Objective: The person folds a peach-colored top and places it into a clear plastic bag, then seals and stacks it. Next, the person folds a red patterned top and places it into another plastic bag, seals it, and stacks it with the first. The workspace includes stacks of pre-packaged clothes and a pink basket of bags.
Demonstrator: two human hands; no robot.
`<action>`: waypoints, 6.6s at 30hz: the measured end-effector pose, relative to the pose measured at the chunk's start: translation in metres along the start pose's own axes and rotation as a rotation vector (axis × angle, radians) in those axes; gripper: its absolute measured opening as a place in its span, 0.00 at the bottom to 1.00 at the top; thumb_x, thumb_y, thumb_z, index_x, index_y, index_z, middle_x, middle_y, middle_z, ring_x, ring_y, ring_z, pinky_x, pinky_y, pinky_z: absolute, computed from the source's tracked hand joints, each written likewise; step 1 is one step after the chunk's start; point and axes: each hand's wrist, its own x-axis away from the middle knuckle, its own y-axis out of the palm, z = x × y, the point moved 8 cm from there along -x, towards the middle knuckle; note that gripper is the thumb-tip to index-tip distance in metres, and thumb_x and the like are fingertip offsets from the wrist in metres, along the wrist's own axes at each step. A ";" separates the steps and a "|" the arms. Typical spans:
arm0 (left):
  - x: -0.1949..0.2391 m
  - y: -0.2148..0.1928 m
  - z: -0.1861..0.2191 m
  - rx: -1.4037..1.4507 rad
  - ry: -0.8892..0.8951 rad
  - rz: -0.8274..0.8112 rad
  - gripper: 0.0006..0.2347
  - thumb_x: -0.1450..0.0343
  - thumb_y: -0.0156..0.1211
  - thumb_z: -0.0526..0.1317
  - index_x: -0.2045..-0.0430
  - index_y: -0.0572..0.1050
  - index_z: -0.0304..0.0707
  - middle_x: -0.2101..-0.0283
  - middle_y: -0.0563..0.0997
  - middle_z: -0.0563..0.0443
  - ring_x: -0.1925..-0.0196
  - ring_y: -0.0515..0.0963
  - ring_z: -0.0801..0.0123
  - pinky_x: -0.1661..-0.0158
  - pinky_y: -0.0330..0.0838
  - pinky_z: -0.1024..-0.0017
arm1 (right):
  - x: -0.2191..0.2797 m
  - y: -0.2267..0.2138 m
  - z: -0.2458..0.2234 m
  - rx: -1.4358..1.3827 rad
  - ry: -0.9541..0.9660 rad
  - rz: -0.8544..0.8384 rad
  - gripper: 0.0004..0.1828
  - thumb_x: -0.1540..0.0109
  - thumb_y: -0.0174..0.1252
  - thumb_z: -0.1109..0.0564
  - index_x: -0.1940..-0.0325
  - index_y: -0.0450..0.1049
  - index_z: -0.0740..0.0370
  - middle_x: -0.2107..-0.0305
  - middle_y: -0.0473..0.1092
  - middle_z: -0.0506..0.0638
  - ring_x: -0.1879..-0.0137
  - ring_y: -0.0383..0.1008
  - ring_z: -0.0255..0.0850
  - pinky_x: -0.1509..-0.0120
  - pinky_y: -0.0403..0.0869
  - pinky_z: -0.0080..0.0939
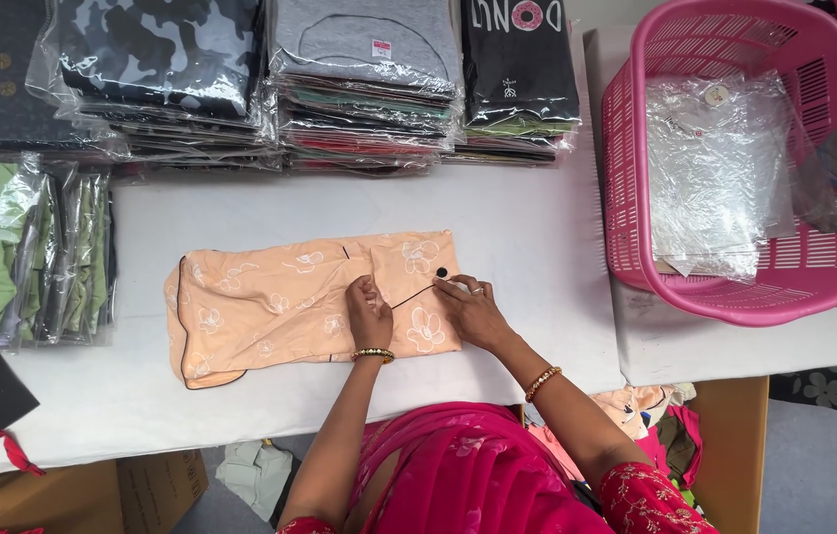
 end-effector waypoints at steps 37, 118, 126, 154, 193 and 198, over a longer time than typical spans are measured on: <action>-0.007 -0.138 -0.121 0.673 -0.223 -0.039 0.33 0.34 0.67 0.30 0.33 0.60 0.38 0.46 0.77 0.49 0.47 0.77 0.71 0.47 0.74 0.73 | -0.182 0.035 -0.164 -0.673 0.130 -0.026 0.13 0.38 0.58 0.66 0.49 0.78 0.60 0.56 0.77 0.49 0.52 0.80 0.38 0.46 0.78 0.34; -0.074 -0.207 -0.109 0.468 -0.499 0.173 0.09 0.29 0.64 0.40 0.63 0.81 0.32 0.70 0.81 0.51 0.68 0.76 0.72 0.64 0.73 0.70 | -0.207 0.103 -0.025 -0.809 0.726 -0.089 0.19 0.37 0.66 0.46 0.65 0.77 0.66 0.76 0.68 0.46 0.71 0.61 0.35 0.65 0.65 0.41; -0.091 -0.210 -0.130 0.615 -0.314 0.341 0.14 0.29 0.59 0.27 0.49 0.76 0.26 0.54 0.85 0.49 0.55 0.83 0.73 0.51 0.75 0.76 | -0.218 0.087 -0.050 -1.175 0.719 -0.016 0.04 0.39 0.63 0.58 0.63 0.79 0.61 0.73 0.77 0.42 0.69 0.75 0.31 0.63 0.75 0.32; -0.112 -0.225 -0.154 0.679 -0.466 0.412 0.08 0.29 0.66 0.36 0.68 0.81 0.26 0.70 0.83 0.51 0.72 0.76 0.74 0.67 0.73 0.74 | -0.224 0.106 -0.031 -1.285 0.645 0.055 0.07 0.36 0.62 0.57 0.62 0.80 0.64 0.70 0.78 0.46 0.67 0.74 0.31 0.61 0.76 0.34; 0.069 -0.210 -0.091 -0.482 -0.203 0.451 0.33 0.45 0.81 0.36 0.45 0.71 0.42 0.55 0.70 0.42 0.50 0.70 0.51 0.47 0.66 0.57 | -0.058 0.090 -0.053 -0.646 0.529 0.071 0.28 0.45 0.70 0.58 0.42 0.73 0.62 0.56 0.76 0.57 0.56 0.79 0.42 0.49 0.77 0.41; 0.071 -0.192 -0.143 0.044 -0.449 0.400 0.35 0.43 0.76 0.38 0.41 0.63 0.39 0.56 0.75 0.43 0.53 0.76 0.55 0.49 0.70 0.62 | -0.060 0.085 -0.070 -0.800 0.580 0.072 0.38 0.47 0.73 0.56 0.37 0.64 0.64 0.51 0.72 0.61 0.53 0.77 0.48 0.53 0.78 0.45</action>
